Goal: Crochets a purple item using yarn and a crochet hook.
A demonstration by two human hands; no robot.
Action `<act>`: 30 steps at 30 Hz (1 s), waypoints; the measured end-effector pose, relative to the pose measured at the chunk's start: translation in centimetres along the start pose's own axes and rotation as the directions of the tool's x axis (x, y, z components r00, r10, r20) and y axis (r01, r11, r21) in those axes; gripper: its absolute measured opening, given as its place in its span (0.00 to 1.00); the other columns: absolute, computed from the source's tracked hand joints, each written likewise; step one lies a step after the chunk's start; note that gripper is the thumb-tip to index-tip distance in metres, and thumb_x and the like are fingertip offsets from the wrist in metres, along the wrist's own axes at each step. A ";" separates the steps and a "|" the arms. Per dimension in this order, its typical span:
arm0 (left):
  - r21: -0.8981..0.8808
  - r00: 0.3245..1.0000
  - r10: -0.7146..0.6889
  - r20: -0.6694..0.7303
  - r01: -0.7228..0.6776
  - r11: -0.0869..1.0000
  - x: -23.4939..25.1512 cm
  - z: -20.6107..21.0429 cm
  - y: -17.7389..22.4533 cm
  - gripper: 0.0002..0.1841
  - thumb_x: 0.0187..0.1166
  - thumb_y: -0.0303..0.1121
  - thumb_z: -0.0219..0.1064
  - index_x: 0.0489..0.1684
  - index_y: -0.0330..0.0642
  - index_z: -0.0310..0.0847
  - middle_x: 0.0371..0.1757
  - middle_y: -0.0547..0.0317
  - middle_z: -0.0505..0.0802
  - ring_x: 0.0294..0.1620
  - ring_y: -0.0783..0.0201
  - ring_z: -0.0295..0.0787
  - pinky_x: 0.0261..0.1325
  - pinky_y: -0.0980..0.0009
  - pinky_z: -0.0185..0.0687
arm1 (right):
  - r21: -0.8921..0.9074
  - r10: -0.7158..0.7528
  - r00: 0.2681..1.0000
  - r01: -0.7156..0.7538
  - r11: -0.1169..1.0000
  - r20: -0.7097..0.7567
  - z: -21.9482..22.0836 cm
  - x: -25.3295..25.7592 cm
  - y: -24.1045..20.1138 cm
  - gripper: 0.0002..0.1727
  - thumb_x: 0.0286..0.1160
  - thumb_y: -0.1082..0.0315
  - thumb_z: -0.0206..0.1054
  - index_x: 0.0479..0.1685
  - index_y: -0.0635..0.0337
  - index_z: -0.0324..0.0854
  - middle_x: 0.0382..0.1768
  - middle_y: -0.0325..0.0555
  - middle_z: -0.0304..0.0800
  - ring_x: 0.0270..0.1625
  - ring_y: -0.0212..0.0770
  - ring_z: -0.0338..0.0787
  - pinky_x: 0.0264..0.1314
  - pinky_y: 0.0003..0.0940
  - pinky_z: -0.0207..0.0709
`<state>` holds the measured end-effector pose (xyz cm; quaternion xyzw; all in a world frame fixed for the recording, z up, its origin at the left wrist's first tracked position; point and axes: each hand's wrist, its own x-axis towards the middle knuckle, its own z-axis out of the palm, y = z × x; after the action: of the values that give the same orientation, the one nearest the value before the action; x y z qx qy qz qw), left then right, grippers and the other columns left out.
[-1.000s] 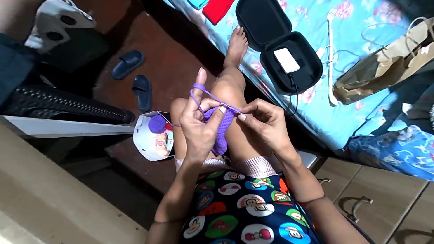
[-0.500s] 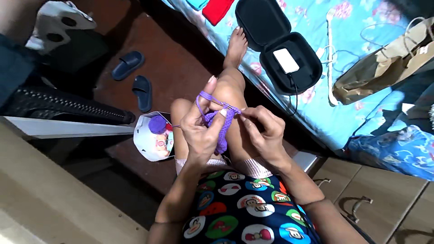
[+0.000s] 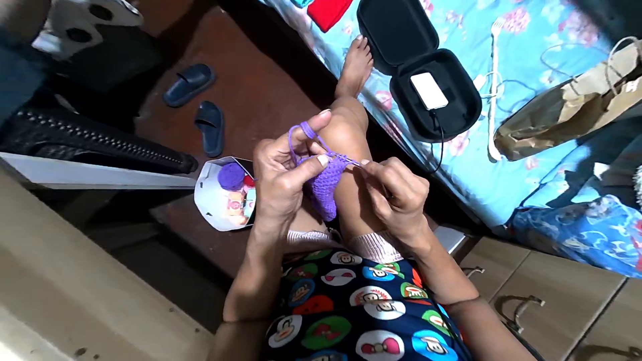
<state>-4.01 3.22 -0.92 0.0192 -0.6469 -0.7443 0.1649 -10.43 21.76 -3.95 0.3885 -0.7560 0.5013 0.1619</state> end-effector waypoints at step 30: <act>0.228 0.996 -0.060 -0.071 0.075 0.971 0.5 0.1 0.1 0.33 0.68 0.13 0.69 0.80 0.36 0.75 0.40 0.67 0.95 0.35 0.78 0.90 0.41 0.85 0.85 | 0.464 0.474 0.826 -0.563 0.684 0.304 -0.8 0.8 -0.1 0.10 0.74 0.82 0.67 0.50 0.68 0.90 0.43 0.44 0.95 0.40 0.26 0.90 0.44 0.19 0.85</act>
<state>-4.47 3.19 -0.75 0.0836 -0.7222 -0.6684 0.1567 -10.97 22.09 -3.04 0.2260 -0.6745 0.6837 -0.1629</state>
